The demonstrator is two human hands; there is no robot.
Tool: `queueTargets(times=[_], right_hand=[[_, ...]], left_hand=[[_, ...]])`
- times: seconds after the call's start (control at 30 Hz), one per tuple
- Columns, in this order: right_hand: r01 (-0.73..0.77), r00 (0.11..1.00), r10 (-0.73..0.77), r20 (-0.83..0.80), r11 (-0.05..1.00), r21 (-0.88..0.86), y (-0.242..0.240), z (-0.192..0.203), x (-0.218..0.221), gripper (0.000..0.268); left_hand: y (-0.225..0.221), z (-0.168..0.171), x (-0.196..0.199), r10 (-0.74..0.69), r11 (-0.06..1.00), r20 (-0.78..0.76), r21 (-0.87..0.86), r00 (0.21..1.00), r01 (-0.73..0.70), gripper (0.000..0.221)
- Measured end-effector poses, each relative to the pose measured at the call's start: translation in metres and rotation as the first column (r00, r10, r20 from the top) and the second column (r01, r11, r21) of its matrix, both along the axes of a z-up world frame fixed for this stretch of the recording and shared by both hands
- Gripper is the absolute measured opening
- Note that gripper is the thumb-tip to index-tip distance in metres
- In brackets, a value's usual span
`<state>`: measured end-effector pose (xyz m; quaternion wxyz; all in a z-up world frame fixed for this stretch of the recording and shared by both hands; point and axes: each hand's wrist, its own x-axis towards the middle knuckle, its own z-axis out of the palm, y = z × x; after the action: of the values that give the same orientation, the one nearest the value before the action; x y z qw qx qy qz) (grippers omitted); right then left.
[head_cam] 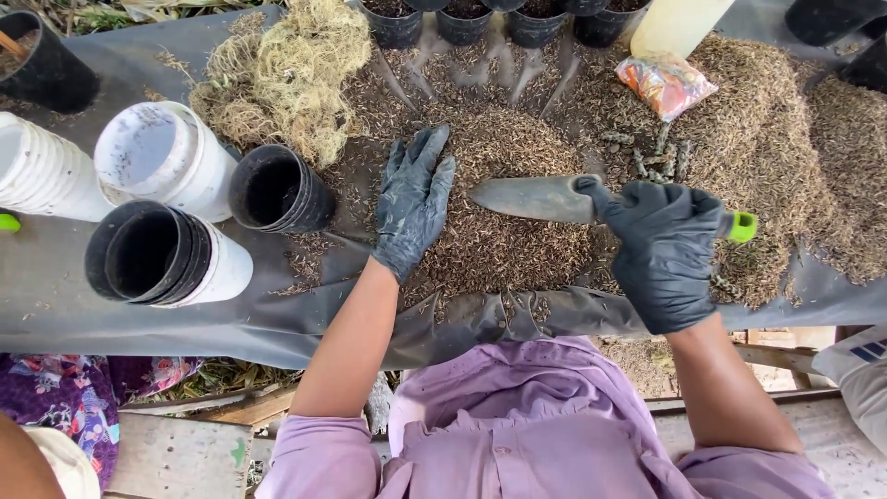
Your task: Mixing soil or potting medium on a table using a hand trowel
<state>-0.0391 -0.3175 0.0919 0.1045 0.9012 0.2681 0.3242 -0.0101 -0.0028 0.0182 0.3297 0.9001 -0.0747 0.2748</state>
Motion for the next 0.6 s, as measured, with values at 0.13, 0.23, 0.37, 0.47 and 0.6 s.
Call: queueTargets(times=[0.13,0.23,0.37,0.47,0.6], right_hand=[[0.033,0.996,-0.033,0.081,0.999,0.009,-0.007,0.011,-0.002,0.056],[0.158,0.984,-0.157,0.088,0.987,-0.012,-0.006,0.004,0.010,0.062],[0.201,0.977,-0.204,0.059,0.978,0.057,-0.005,-0.025,0.057,0.025],[0.230,0.960,-0.184,-0.213,0.948,0.218,-0.010,-0.080,0.113,0.027],[0.190,0.943,-0.097,-0.317,0.942,0.277,0.010,-0.102,0.140,0.034]], left_hand=[[0.000,0.001,-0.003,-0.010,0.971,0.000,-0.238,1.000,0.010,0.044],[0.000,0.000,-0.003,0.064,0.962,-0.037,-0.262,0.997,-0.072,0.044],[-0.002,0.018,-0.009,0.211,0.943,-0.227,-0.208,0.951,-0.259,0.057],[-0.017,0.013,0.001,0.391,0.868,-0.274,-0.209,0.879,-0.451,0.057],[0.000,-0.011,0.002,0.319,0.927,-0.322,-0.090,0.891,-0.365,0.052]])
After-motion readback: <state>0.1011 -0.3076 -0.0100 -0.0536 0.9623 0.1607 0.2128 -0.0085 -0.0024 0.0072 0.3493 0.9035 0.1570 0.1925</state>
